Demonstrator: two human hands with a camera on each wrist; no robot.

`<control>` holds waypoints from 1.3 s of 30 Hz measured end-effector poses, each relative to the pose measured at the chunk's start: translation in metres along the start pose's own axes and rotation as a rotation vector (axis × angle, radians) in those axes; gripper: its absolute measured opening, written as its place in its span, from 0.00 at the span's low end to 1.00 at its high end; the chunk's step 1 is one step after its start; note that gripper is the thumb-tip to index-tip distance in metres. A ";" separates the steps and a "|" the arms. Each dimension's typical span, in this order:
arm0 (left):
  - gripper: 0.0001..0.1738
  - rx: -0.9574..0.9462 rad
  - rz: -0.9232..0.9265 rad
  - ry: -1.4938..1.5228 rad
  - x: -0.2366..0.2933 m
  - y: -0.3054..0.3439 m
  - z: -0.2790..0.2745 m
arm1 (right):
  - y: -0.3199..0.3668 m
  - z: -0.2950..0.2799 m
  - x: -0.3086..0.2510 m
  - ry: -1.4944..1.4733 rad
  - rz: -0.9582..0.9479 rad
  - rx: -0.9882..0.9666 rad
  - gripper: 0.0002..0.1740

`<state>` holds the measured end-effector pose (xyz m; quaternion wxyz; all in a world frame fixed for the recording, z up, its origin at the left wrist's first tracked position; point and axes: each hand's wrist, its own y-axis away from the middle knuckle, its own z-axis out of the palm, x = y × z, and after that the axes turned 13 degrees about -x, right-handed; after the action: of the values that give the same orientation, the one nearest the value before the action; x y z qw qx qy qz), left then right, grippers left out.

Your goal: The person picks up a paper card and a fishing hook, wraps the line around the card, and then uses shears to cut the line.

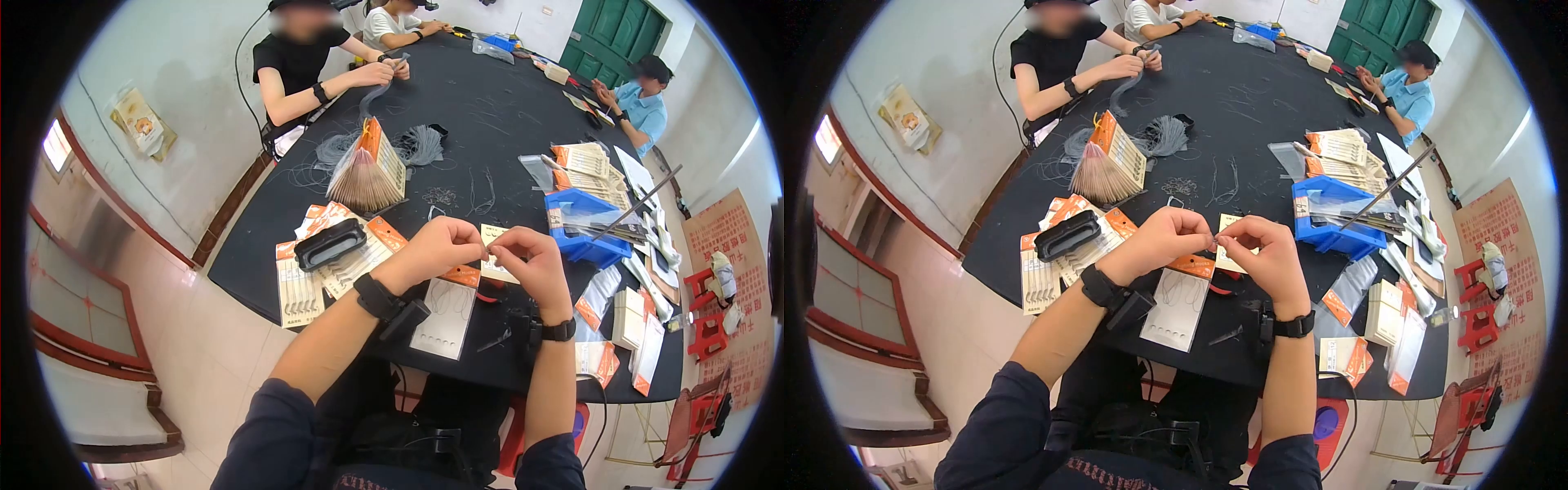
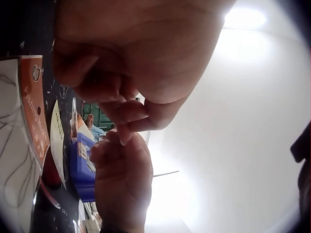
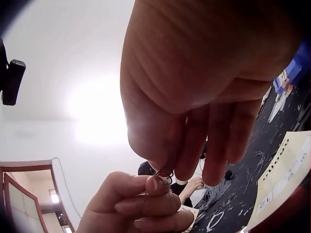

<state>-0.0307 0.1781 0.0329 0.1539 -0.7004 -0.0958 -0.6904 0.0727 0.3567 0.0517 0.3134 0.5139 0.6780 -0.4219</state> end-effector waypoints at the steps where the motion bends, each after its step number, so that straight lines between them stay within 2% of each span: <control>1: 0.08 -0.001 0.002 -0.004 0.000 0.000 0.000 | 0.001 0.000 0.001 -0.032 0.038 -0.008 0.04; 14: 0.07 -0.026 -0.013 -0.129 -0.009 -0.002 -0.005 | 0.001 -0.001 0.003 -0.202 0.106 -0.065 0.05; 29: 0.08 -0.033 -0.040 -0.158 -0.014 -0.004 -0.006 | 0.001 -0.003 -0.003 0.146 -0.004 -0.065 0.06; 39: 0.08 -0.011 -0.049 -0.222 -0.014 -0.003 -0.004 | -0.001 0.006 -0.009 0.300 -0.095 -0.016 0.04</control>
<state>-0.0363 0.1808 0.0193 0.1217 -0.7708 -0.1254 -0.6127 0.0745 0.3475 0.0570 0.1925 0.5361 0.7440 -0.3493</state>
